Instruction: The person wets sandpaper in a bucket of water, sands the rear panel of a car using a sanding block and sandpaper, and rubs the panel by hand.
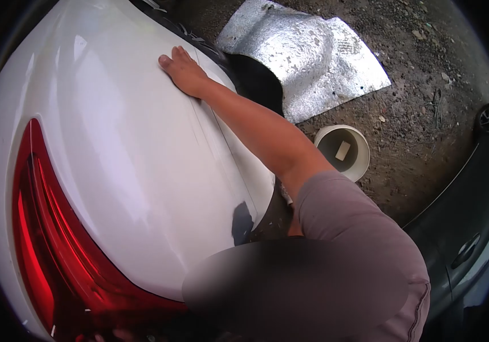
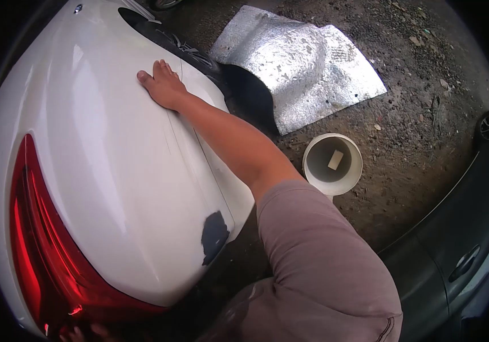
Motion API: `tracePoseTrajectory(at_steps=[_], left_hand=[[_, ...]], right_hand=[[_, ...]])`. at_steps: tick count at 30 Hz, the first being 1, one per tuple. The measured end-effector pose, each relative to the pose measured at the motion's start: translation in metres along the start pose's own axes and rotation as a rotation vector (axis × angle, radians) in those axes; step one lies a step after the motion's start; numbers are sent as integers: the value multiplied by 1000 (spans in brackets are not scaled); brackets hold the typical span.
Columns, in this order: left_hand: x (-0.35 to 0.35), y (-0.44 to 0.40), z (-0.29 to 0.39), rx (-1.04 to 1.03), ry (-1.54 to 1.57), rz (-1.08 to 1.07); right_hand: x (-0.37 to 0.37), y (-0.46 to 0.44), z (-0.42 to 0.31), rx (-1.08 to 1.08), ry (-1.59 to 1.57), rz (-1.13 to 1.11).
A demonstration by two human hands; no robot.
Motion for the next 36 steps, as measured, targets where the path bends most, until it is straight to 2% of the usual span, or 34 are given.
tracePoseTrajectory(at_steps=[1, 4, 6, 9, 11, 14, 15, 16, 18, 20, 21, 23, 24, 26, 28, 30, 32, 34, 35, 36], left_hand=[[-2, -6, 1, -13, -19, 21], [-9, -10, 3, -7, -68, 19], [-14, -6, 5, 10, -89, -1], [-13, -1, 6, 28, -109, -18], [-13, 2, 7, 33, -116, -20], [-9, 4, 11, 39, -119, -21], [-4, 7, 15, 38, -127, -28], [-1, 4, 14, 34, -127, -36], [-1, 8, 17, 48, -129, -41], [0, 10, 19, 56, -136, -43], [-1, 10, 21, 60, -133, -49], [1, 9, 21, 52, -143, -56], [3, 10, 23, 49, -152, -62], [7, 11, 23, 54, -149, -79], [10, 13, 27, 57, -160, -87], [15, 14, 31, 63, -151, -98], [21, 15, 35, 68, -157, -110], [27, 14, 36, 65, -157, -124], [27, 16, 36, 71, -155, -124], [26, 17, 38, 77, -153, -126]], right_hand=[[-1, 13, 3, 47, 13, 17], [-6, 208, -24, 324, 25, 1], [-6, 326, -54, 267, -41, -106], [-4, 309, -63, 280, -43, -107], [2, 189, -46, 369, 47, -25], [9, -20, -17, 82, -6, -11], [11, -39, -15, 44, 3, -5], [11, -40, -22, -1, 11, -8], [3, 31, -23, 79, 16, -29], [-1, 175, -42, 359, 52, -12], [1, 243, -59, 395, 35, -78], [-6, 347, -92, 311, -46, -135], [-7, 364, -97, 292, -55, -147], [-3, 317, -88, 342, -17, -141], [3, 204, -67, 464, 77, -39], [4, 66, -47, 205, 63, -24], [4, -23, -36, 12, -23, -6], [1, 4, -35, 33, 4, 3], [1, 58, -46, 102, -8, 2], [0, 127, -52, 257, 46, 10]])
Point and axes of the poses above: each hand's wrist, its own y-axis away from the middle knuckle, its own x-axis out of the back of the hand, z = x × y, the point moved 2 cm from there along -y, towards the middle knuckle, and after that the axes turned 12 degrees about y, right-handed, at the moved point
